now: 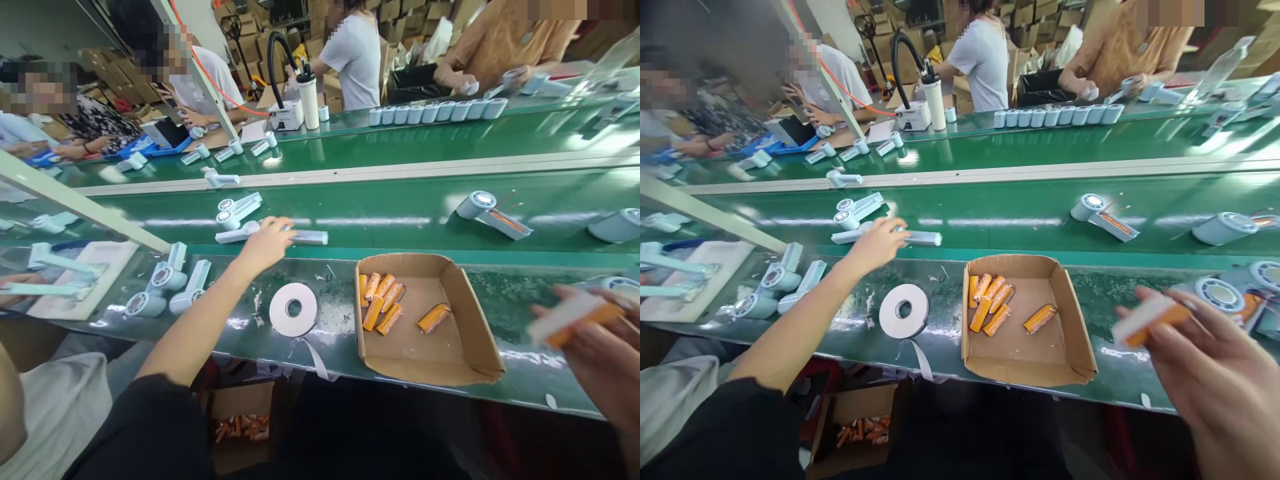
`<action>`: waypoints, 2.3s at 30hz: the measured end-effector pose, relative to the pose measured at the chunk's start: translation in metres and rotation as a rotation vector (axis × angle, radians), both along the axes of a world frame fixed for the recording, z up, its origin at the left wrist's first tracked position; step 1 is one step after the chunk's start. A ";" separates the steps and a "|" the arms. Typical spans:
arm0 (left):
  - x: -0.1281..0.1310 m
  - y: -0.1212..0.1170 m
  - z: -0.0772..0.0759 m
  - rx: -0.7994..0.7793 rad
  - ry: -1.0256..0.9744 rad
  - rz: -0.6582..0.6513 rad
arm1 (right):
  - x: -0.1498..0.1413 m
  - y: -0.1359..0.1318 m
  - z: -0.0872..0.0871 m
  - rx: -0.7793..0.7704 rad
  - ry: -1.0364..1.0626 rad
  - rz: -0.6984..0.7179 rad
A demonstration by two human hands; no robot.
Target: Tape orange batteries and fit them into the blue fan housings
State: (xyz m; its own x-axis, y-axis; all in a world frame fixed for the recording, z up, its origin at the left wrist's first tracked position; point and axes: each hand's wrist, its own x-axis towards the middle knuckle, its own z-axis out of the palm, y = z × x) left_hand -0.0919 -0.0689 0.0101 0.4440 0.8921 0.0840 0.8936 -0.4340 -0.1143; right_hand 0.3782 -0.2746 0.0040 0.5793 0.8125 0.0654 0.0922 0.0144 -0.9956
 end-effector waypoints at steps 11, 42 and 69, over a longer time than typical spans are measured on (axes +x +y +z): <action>0.167 0.083 -0.014 -0.139 0.090 -0.399 | -0.063 0.154 0.041 0.273 0.048 0.537; 0.215 0.103 -0.001 -0.395 -0.266 -0.170 | -0.077 0.237 -0.006 -0.231 -1.147 0.692; 0.225 0.059 0.007 -0.275 -0.442 -0.039 | -0.033 0.175 0.031 -0.214 -0.871 0.542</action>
State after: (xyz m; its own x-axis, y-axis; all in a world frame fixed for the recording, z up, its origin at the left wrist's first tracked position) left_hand 0.1331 -0.0098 0.0171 0.4522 0.8912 0.0361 0.8135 -0.4287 0.3929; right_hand 0.3453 -0.1001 0.0354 -0.0445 0.9930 0.1094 0.8120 0.0998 -0.5751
